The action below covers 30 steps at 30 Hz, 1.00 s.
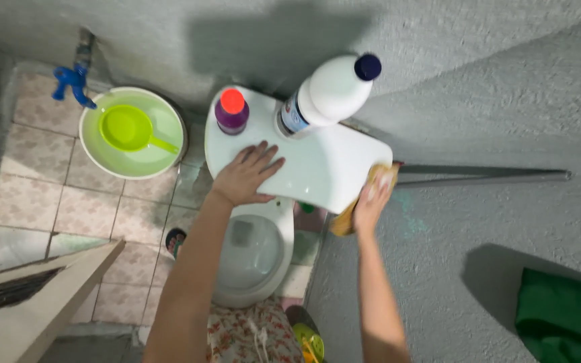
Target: The person scrubs the toilet tank, seat, and bowl using a yellow sponge. They repeatedly wipe the surfaces, occasionally dipping the sponge into a nearby bucket of water.
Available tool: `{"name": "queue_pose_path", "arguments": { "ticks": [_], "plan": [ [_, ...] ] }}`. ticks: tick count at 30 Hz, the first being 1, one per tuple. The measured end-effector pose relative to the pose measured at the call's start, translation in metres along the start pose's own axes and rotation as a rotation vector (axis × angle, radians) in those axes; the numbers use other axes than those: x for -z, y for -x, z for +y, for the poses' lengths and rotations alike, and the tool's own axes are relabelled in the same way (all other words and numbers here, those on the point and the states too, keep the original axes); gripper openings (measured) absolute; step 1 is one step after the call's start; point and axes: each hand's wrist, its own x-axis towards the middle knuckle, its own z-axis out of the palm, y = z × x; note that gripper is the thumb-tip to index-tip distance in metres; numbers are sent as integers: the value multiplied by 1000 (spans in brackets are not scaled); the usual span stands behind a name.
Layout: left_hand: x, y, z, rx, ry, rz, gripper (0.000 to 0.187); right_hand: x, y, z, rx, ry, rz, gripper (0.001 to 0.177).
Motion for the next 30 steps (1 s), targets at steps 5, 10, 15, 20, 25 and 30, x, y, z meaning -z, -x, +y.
{"name": "queue_pose_path", "arguments": {
  "ticks": [5, 10, 15, 20, 25, 30],
  "plan": [
    [-1, 3, -2, -5, -16, 57, 96, 9, -65, -6, -27, -48, -74, 60],
    [2, 0, -3, -14, -12, 49, 98, 31, 41, -16, 299, 60, -131, 57],
    [0, -1, -3, -10, -22, 46, 100, 8, 60, -79, 531, 471, -209, 69],
    [-2, 3, -2, 8, -3, 27, 101, -21, 59, -113, 818, 464, -236, 64],
    [2, 0, -4, 1, 24, 32, 104, 48, 30, -16, 935, 495, -362, 54],
    [4, -2, -4, -12, 26, 62, 105, 19, 26, -57, 1031, 602, -434, 53]
  ]
}}
